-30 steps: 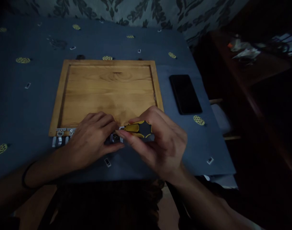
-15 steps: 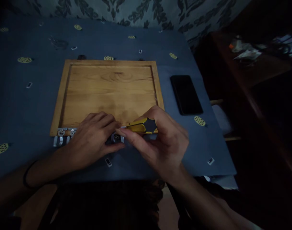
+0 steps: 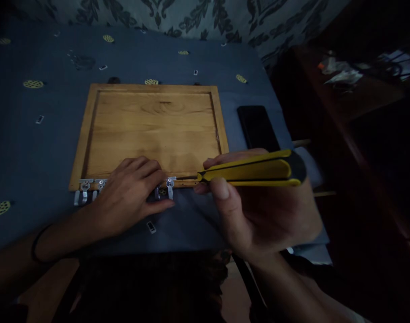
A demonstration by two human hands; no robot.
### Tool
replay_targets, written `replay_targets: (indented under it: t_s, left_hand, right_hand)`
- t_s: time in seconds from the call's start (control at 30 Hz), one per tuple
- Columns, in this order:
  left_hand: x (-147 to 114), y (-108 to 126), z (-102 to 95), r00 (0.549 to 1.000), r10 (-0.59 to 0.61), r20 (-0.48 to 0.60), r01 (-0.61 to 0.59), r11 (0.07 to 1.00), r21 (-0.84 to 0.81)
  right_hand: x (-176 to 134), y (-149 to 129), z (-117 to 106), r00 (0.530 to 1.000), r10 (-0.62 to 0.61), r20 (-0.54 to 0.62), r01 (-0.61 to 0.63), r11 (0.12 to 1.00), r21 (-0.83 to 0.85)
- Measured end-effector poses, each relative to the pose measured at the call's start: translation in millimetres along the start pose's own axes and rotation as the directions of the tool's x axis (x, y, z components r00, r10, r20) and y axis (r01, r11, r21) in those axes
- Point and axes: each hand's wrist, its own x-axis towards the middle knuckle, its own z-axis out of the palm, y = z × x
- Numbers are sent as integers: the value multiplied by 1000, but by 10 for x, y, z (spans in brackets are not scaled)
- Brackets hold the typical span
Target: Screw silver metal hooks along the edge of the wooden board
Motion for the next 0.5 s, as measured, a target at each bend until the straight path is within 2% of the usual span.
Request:
replay_targets:
  t_s: [0.03, 0.13, 0.2, 0.4, 0.5]
  left_hand:
    - [-2, -1, 5, 1000, 2, -5, -2, 1000, 3]
    - [-6, 0, 13, 1000, 6, -20, -6, 1000, 19]
    - [-8, 2, 13, 1000, 11, -29, -10, 1000, 27]
    - [-15, 3, 6, 999, 18, -35, -18, 1000, 26]
    - [-13, 8, -1, 1000, 13, -27, -13, 1000, 19]
  right_hand:
    - [-4, 4, 6, 1000, 19, 4, -19, 1000, -2]
    - [-30, 34, 68, 995, -54, -83, 55, 998, 7]
    - [-55, 55, 116, 997, -45, -64, 46, 999, 21]
    - [-95, 79, 142, 996, 92, 9, -92, 996, -2]
    - [-97, 98, 149, 998, 68, 19, -68, 998, 8]
